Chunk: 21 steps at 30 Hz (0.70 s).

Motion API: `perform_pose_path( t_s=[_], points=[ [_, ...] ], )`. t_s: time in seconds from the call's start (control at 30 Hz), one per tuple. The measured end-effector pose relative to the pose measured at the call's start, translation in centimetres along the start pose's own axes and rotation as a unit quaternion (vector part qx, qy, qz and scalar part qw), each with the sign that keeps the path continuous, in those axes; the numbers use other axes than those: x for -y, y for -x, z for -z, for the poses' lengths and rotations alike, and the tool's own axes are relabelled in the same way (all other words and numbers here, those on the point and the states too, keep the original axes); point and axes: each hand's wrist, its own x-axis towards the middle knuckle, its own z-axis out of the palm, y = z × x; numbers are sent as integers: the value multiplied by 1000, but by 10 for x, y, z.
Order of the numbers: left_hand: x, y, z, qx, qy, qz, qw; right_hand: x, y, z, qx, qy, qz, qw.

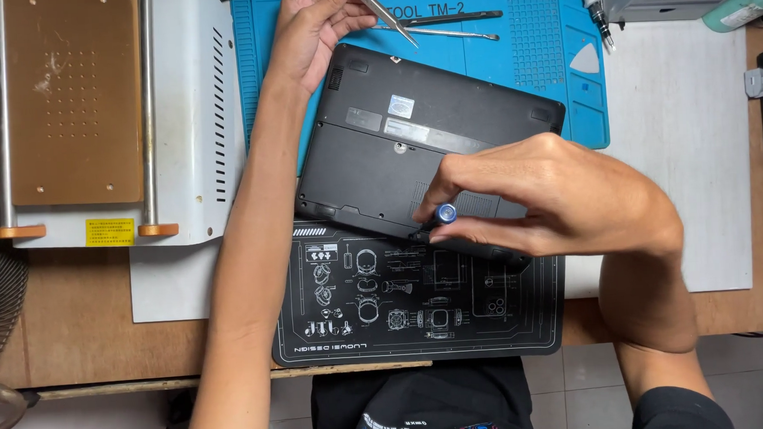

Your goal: Removing internal screws from a laptop using a screwdriver and tweezers on a repair bench.

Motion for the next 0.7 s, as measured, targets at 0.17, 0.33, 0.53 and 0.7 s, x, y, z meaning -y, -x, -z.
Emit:
perform_pose_path(
  t_s=[0.17,0.33,0.53,0.7],
  points=[
    [-5,1,-5,-23,10,25,999,-3,12,-4,57,-3,-54,997],
    [-6,2,-4,-31,8,40,999,-3,17,-5,97,-5,-67,993],
    [-5,0,-4,-40,15,60,997,4,18,-4,142,-76,-60,985],
    [-7,1,-7,-57,30,74,995,-3,15,-1,155,-109,-45,981]
  ],
)
